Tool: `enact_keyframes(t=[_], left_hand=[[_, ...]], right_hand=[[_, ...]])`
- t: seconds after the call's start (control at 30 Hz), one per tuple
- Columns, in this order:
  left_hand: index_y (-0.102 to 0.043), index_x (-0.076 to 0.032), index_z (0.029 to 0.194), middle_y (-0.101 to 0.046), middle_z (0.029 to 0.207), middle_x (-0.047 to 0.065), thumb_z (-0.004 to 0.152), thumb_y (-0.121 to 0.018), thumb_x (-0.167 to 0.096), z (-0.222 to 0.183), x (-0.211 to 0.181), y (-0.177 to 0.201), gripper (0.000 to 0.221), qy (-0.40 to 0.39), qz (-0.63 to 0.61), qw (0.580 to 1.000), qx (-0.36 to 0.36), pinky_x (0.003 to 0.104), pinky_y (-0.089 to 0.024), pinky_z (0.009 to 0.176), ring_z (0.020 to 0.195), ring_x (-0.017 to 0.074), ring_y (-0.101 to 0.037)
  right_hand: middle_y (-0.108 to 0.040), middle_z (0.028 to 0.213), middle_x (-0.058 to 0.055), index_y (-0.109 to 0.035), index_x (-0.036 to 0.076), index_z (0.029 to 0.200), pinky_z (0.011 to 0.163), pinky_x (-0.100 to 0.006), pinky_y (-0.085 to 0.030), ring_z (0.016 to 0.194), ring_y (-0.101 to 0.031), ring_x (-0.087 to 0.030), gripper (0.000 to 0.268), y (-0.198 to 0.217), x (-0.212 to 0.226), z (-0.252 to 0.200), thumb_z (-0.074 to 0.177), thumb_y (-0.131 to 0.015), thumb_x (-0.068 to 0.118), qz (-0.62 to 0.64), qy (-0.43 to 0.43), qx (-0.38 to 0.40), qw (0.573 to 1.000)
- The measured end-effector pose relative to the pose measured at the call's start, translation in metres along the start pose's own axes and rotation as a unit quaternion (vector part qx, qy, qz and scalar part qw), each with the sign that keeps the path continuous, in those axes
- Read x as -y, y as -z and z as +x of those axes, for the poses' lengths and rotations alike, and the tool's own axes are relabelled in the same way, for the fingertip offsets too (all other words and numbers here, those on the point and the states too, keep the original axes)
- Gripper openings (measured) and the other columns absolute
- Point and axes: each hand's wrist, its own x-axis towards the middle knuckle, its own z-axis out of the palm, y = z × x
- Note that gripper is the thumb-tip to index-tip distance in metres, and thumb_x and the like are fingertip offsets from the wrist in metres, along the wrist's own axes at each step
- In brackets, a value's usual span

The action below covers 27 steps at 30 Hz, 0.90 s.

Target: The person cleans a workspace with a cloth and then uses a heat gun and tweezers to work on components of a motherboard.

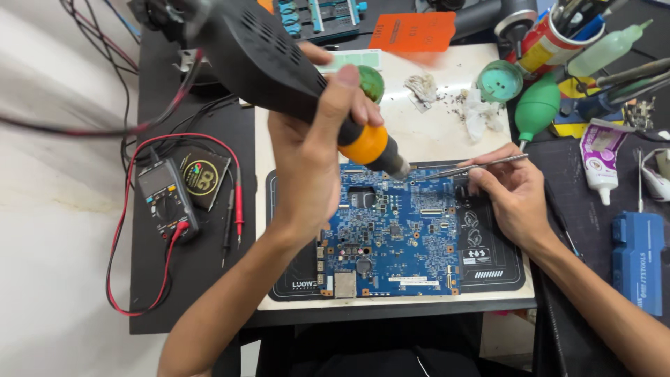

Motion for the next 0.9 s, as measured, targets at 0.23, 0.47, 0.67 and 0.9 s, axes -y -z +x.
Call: enact_keyframes(t=[0.23,0.47,0.67,0.9], left_hand=[[-0.055,-0.006,0.107,-0.058,0.075,0.005,0.108,-0.065,-0.020,0.003,0.027,-0.005,0.017,0.014,0.003,0.998,-0.063,0.036,-0.057,0.081,0.070,0.0167,-0.065],[-0.054,-0.005,0.101,-0.059,0.076,0.006,0.110,-0.065,-0.019,0.010,0.035,-0.001,0.020,0.000,-0.003,0.998,-0.055,0.034,-0.057,0.080,0.072,0.0176,-0.065],[-0.054,-0.005,0.100,-0.059,0.077,0.006,0.111,-0.064,-0.018,0.015,0.043,0.001,0.020,0.031,0.003,0.999,-0.038,0.035,-0.058,0.082,0.073,0.0171,-0.065],[-0.051,-0.004,0.109,-0.057,0.081,0.007,0.110,-0.061,-0.010,0.012,0.032,-0.004,0.012,0.080,-0.003,0.994,-0.079,0.039,-0.056,0.087,0.078,0.0192,-0.064]], right_hand=[[-0.072,0.108,-0.015,-0.058,0.000,0.111,0.078,-0.025,-0.052,0.085,-0.062,-0.012,0.014,-0.013,0.003,0.007,0.099,-0.066,-0.001,-0.053,0.001,0.008,0.999],[-0.073,0.109,-0.015,-0.058,-0.001,0.110,0.083,-0.026,-0.054,0.089,-0.064,-0.012,0.013,-0.017,0.006,0.000,0.099,-0.066,-0.002,-0.062,-0.001,-0.009,0.998],[-0.071,0.113,-0.016,-0.057,-0.001,0.112,0.083,-0.028,-0.055,0.092,-0.065,-0.014,0.014,-0.022,0.001,-0.009,0.100,-0.064,-0.005,-0.045,0.012,-0.057,0.997],[-0.072,0.113,-0.018,-0.058,-0.002,0.110,0.084,-0.027,-0.055,0.090,-0.064,-0.014,0.016,-0.020,0.001,-0.017,0.097,-0.064,-0.007,-0.029,-0.015,-0.080,0.996]])
